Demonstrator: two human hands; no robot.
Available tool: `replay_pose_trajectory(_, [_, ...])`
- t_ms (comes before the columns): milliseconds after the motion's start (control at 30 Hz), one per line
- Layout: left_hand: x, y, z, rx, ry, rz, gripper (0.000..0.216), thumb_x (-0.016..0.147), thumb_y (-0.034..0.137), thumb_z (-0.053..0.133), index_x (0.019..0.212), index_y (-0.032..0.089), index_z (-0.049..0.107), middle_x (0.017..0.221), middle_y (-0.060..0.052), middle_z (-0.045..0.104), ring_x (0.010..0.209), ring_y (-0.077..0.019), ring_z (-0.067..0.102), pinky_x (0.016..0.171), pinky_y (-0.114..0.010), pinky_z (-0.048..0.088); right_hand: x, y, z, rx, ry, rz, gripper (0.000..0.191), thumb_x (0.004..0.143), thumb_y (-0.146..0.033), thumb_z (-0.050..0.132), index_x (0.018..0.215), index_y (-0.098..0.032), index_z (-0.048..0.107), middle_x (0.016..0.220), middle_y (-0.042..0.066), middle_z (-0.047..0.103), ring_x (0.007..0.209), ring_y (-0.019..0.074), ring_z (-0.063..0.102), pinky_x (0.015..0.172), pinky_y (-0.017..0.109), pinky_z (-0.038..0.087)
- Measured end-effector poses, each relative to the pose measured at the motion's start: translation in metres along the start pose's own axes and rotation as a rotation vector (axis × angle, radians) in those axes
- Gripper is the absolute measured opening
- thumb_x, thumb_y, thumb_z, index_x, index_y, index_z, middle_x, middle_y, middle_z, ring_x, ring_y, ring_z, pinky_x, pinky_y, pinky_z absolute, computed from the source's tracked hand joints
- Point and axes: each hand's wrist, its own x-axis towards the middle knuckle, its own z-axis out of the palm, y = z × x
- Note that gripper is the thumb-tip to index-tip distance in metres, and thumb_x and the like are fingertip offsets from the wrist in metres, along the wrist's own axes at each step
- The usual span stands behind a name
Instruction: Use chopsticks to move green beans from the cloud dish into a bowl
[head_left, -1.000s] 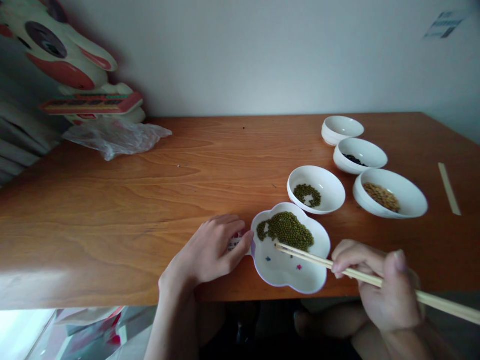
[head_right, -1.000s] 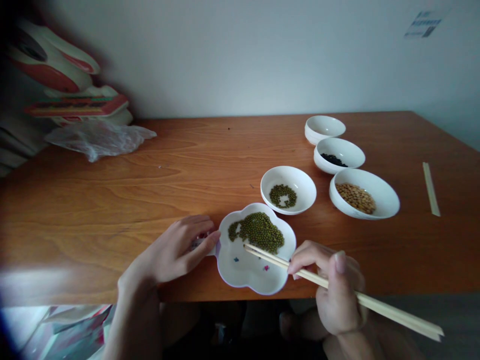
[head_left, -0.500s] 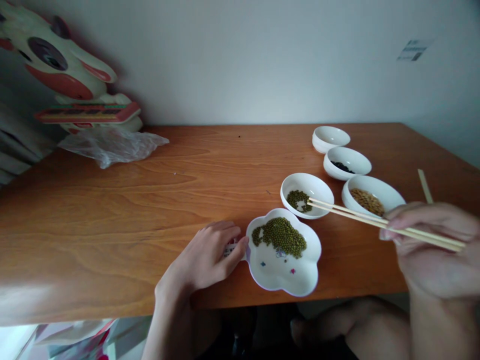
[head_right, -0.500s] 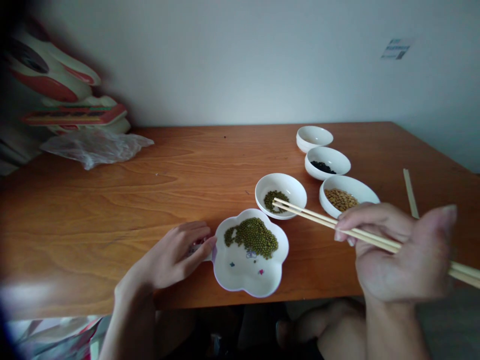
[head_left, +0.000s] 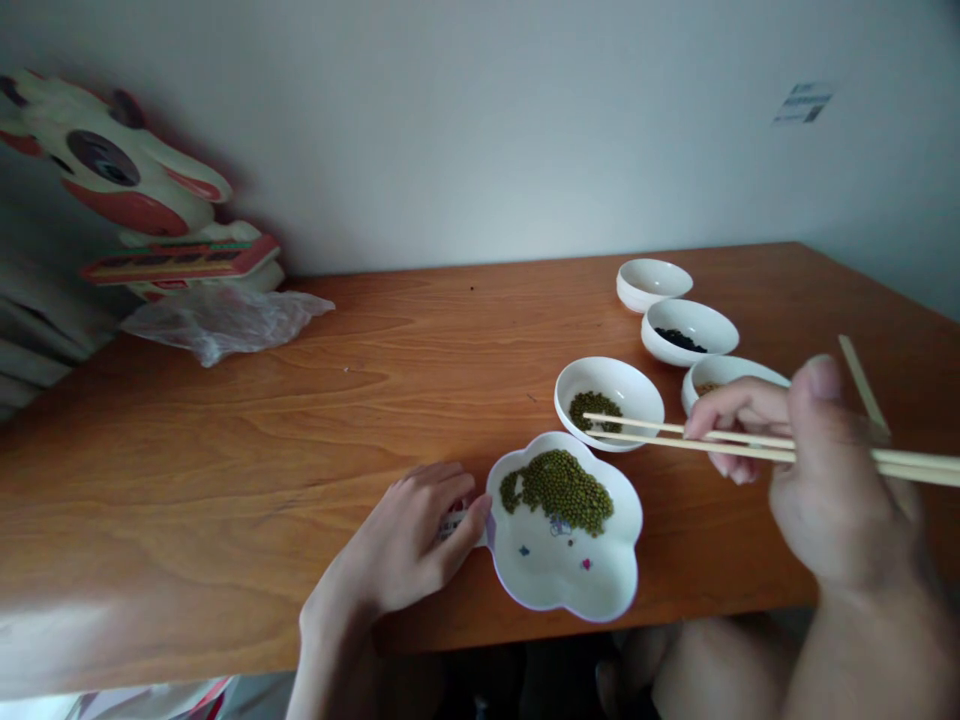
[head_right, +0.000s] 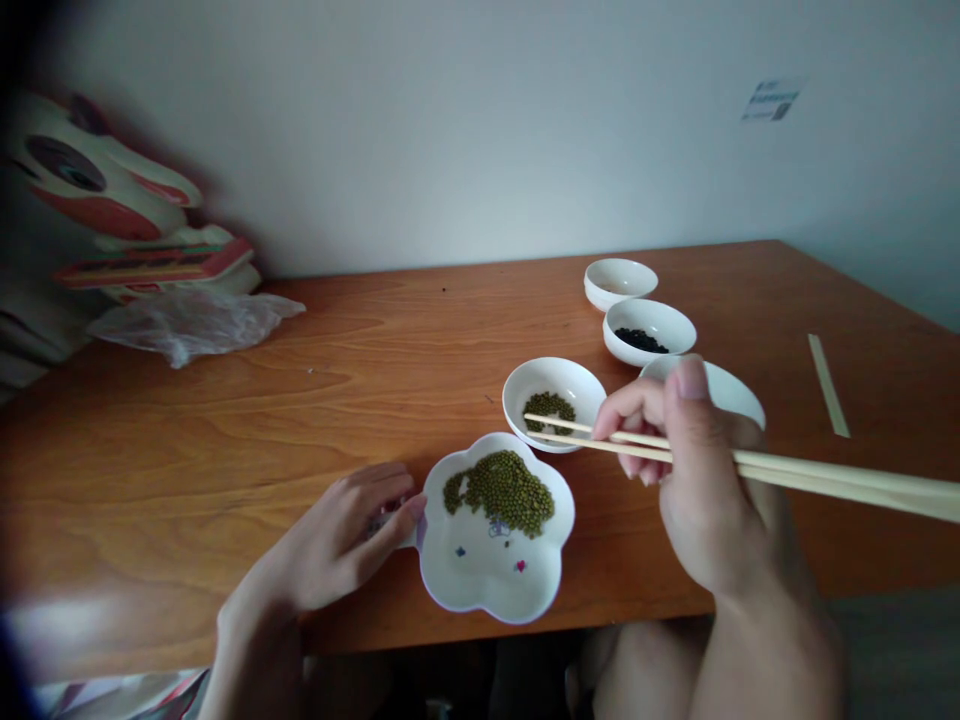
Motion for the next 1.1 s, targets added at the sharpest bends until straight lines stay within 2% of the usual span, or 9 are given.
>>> replay_pose_trajectory(100, [0.000, -0.001, 0.001, -0.007, -0.008, -0.007, 0.040, 0.111, 0.043, 0.042, 0.082, 0.021, 0.057, 0.086, -0.004, 0.063, 0.080, -0.0200, 0.057, 0.076, -0.033, 0.043, -0.006, -0.007, 0.003, 0.017, -0.064, -0.081, 0.062, 0.110, -0.060, 0.038, 0.078, -0.023, 0.075, 0.061, 0.002, 0.060, 0.059, 0.0156, 0.054, 0.058, 0.034, 0.038])
replay_pose_trajectory(233, [-0.001, -0.001, 0.001, -0.009, 0.000, -0.009, 0.038, 0.110, 0.043, 0.043, 0.083, 0.021, 0.056, 0.087, -0.004, 0.063, 0.081, -0.0200, 0.056, 0.078, -0.034, 0.043, -0.010, -0.007, 0.000, -0.003, -0.068, -0.177, 0.065, 0.111, -0.055, 0.038, 0.065, -0.024, 0.072, 0.059, 0.003, 0.061, 0.058, 0.0175, 0.054, 0.057, 0.035, 0.039])
replay_pose_trajectory(400, [0.000, 0.001, 0.000, -0.002, 0.005, -0.010, 0.037, 0.110, 0.042, 0.044, 0.082, 0.021, 0.055, 0.086, -0.004, 0.063, 0.082, -0.0203, 0.056, 0.076, -0.034, 0.042, -0.021, 0.017, -0.001, 0.064, -0.256, -0.079, 0.068, 0.113, -0.054, 0.026, 0.072, -0.025, 0.071, 0.063, 0.002, 0.062, 0.063, 0.0175, 0.058, 0.060, 0.034, 0.042])
replay_pose_trajectory(500, [0.000, 0.001, -0.001, 0.001, 0.001, -0.012, 0.038, 0.110, 0.043, 0.042, 0.082, 0.020, 0.055, 0.087, -0.004, 0.063, 0.082, -0.0202, 0.055, 0.077, -0.035, 0.042, -0.025, 0.027, 0.006, 0.107, -0.350, -0.062, 0.071, 0.112, -0.059, 0.020, 0.075, -0.025, 0.071, 0.065, 0.002, 0.063, 0.063, 0.0184, 0.058, 0.061, 0.034, 0.043])
replay_pose_trajectory(700, [0.000, 0.001, 0.000, 0.008, -0.009, -0.018, 0.039, 0.111, 0.042, 0.041, 0.083, 0.020, 0.057, 0.086, -0.003, 0.063, 0.081, -0.0189, 0.055, 0.077, -0.034, 0.041, -0.024, 0.021, 0.020, 0.113, -0.503, -0.018, 0.075, 0.108, -0.070, 0.018, 0.075, -0.024, 0.067, 0.072, 0.004, 0.067, 0.072, 0.0219, 0.063, 0.068, 0.036, 0.043])
replay_pose_trajectory(800, [0.000, 0.000, 0.001, 0.015, -0.007, -0.020, 0.038, 0.111, 0.042, 0.042, 0.084, 0.020, 0.057, 0.086, -0.003, 0.062, 0.081, -0.0187, 0.055, 0.077, -0.034, 0.041, -0.023, 0.019, 0.024, 0.061, -0.523, -0.028, 0.074, 0.108, -0.070, 0.020, 0.075, -0.023, 0.066, 0.071, 0.004, 0.065, 0.070, 0.0209, 0.062, 0.068, 0.035, 0.042])
replay_pose_trajectory(1100, [-0.002, 0.000, 0.002, 0.043, 0.005, -0.023, 0.040, 0.111, 0.044, 0.041, 0.083, 0.021, 0.056, 0.086, -0.003, 0.062, 0.081, -0.0198, 0.056, 0.077, -0.035, 0.041, -0.022, 0.033, 0.028, 0.084, -0.527, -0.081, 0.076, 0.109, -0.068, 0.010, 0.076, -0.024, 0.063, 0.071, 0.003, 0.061, 0.070, 0.0201, 0.058, 0.067, 0.036, 0.039])
